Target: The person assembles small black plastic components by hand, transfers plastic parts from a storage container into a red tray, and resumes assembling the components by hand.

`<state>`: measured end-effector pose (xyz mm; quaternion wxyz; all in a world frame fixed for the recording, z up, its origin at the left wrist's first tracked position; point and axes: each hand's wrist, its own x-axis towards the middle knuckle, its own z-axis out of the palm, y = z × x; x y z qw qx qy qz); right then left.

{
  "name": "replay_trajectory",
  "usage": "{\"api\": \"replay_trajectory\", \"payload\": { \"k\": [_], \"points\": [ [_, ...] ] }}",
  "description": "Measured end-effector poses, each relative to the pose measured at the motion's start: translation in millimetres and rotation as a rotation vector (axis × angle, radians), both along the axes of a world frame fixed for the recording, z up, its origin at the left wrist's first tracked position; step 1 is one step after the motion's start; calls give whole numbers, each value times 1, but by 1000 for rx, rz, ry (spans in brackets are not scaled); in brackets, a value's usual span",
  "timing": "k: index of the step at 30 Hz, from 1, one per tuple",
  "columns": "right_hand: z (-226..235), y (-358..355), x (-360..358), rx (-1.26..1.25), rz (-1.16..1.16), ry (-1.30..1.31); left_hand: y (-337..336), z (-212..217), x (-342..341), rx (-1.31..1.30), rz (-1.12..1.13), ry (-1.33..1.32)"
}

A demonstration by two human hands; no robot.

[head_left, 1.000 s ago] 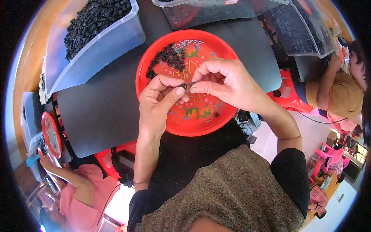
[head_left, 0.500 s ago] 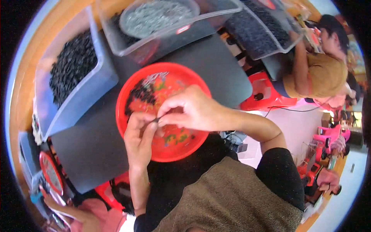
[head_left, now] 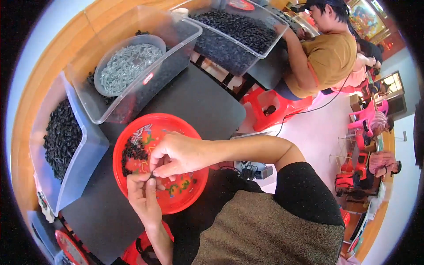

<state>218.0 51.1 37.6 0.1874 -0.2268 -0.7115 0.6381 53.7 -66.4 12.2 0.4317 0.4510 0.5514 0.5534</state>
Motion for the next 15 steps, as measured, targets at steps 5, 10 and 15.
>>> {"api": "replay_trajectory", "payload": {
  "k": [5,10,15],
  "points": [
    [-6,-11,-10,267,-192,162,-2,-14,9,136,164,158],
    [-6,-4,-7,-73,-58,39,2,-16,7,248,150,308],
    [-4,4,-1,-275,7,21,0,-10,-8,74,-7,167]
  ]
}}
